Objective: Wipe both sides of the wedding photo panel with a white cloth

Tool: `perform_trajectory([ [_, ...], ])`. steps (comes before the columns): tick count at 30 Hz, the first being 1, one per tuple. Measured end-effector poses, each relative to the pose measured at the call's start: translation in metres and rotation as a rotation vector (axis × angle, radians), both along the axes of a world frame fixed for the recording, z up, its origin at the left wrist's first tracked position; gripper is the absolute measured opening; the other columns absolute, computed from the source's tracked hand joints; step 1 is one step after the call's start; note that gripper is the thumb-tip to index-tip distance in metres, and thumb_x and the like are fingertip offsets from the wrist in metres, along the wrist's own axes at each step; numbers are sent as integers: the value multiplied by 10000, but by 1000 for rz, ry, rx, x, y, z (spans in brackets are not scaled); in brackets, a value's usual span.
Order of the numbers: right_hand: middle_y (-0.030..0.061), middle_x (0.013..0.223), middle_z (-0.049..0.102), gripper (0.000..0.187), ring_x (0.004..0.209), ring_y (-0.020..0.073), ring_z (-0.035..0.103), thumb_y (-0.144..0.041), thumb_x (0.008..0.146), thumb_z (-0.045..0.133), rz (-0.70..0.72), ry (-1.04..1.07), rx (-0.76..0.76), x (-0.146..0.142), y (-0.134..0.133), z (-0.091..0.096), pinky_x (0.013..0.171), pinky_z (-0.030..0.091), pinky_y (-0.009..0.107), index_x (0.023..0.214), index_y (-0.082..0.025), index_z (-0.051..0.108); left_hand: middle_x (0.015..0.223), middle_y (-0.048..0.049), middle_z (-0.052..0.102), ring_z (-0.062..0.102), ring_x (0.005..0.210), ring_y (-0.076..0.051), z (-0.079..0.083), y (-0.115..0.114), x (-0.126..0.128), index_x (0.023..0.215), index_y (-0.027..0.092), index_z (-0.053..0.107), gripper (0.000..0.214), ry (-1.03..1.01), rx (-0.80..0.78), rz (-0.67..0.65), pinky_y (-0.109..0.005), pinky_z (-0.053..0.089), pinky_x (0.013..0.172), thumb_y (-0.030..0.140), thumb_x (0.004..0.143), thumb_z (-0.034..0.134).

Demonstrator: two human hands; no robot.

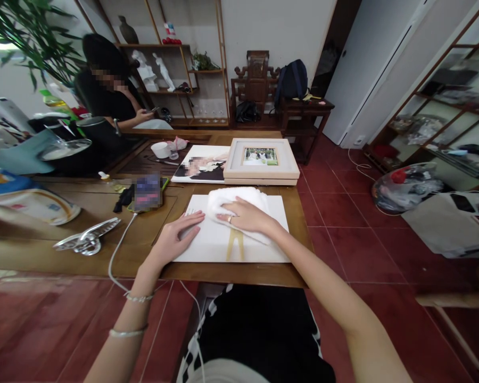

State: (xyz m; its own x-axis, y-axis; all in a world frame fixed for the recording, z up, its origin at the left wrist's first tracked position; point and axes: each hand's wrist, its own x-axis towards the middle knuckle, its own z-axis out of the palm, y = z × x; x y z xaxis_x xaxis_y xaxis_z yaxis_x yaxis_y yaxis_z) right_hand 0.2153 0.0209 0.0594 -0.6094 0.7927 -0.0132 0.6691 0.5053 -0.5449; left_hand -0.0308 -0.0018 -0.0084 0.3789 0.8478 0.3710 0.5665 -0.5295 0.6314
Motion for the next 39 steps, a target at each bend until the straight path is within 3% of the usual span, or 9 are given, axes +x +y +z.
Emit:
perform_trajectory([
  [3,104,1349,570,410,1367,289,362,-430,982,378,-73,-8,115,-15,4,-9,1138,206,512,1186,-166,616,1306,-92,612,532,1254,-264,5,-3,-1,1239,202,627,363,-10,0,-18,-467,323,1127,333,927,498],
  [7,162,1383,525,339,1412,336,254,-272,969,398,-101,-108,198,-43,-8,-12,1103,130,648,1212,-146,598,1478,-93,434,390,1366,-252,9,-6,-3,1403,192,464,468,-100,29,-44,-426,291,1144,370,980,374],
  [12,121,1447,463,296,1417,326,239,-185,895,485,152,-184,267,-67,-42,-12,1111,131,647,1150,-171,636,1511,-86,383,338,1392,-257,3,-5,-5,1456,208,382,555,-224,64,-47,-437,234,1160,477,997,225],
  [17,77,1379,543,212,1379,291,321,-217,880,531,362,-152,297,-61,-88,-2,1115,206,599,1033,-210,677,1463,-91,454,403,1349,-263,-2,-4,-7,1417,200,450,680,-248,79,-12,-435,285,1135,580,967,112],
  [21,98,1309,599,212,1344,276,383,-224,874,536,340,-183,244,-46,-104,9,1111,236,569,1033,-201,673,1294,-84,621,539,1236,-241,-2,-4,-6,1275,198,606,596,-132,10,-31,-436,322,1118,477,1002,155],
  [25,141,1138,678,258,1296,278,448,-220,884,515,179,-234,240,-36,-89,14,1122,211,542,1087,-168,667,1202,-75,680,613,1150,-245,-3,-2,-3,1168,197,676,386,-41,8,30,-467,328,1123,390,970,408],
  [30,189,1219,622,315,1263,322,472,-274,940,443,-35,-281,210,-33,-38,12,1054,300,514,1144,-151,649,1189,-62,684,636,1121,-239,-6,0,0,1157,207,683,305,-54,44,61,-471,355,1117,305,917,523],
  [35,151,1176,641,344,1132,289,559,-324,975,383,-21,-221,225,-41,11,9,950,379,418,1166,-166,622,1185,-70,685,634,1124,-246,-5,0,0,1157,198,684,307,-42,62,57,-471,357,1119,274,886,560],
  [39,115,1182,651,321,1123,261,562,-331,979,390,51,-182,206,-64,33,5,965,351,387,1113,-172,635,1172,-68,693,637,1117,-252,-5,0,-1,1156,193,686,313,-40,78,54,-460,356,1121,259,869,580],
])
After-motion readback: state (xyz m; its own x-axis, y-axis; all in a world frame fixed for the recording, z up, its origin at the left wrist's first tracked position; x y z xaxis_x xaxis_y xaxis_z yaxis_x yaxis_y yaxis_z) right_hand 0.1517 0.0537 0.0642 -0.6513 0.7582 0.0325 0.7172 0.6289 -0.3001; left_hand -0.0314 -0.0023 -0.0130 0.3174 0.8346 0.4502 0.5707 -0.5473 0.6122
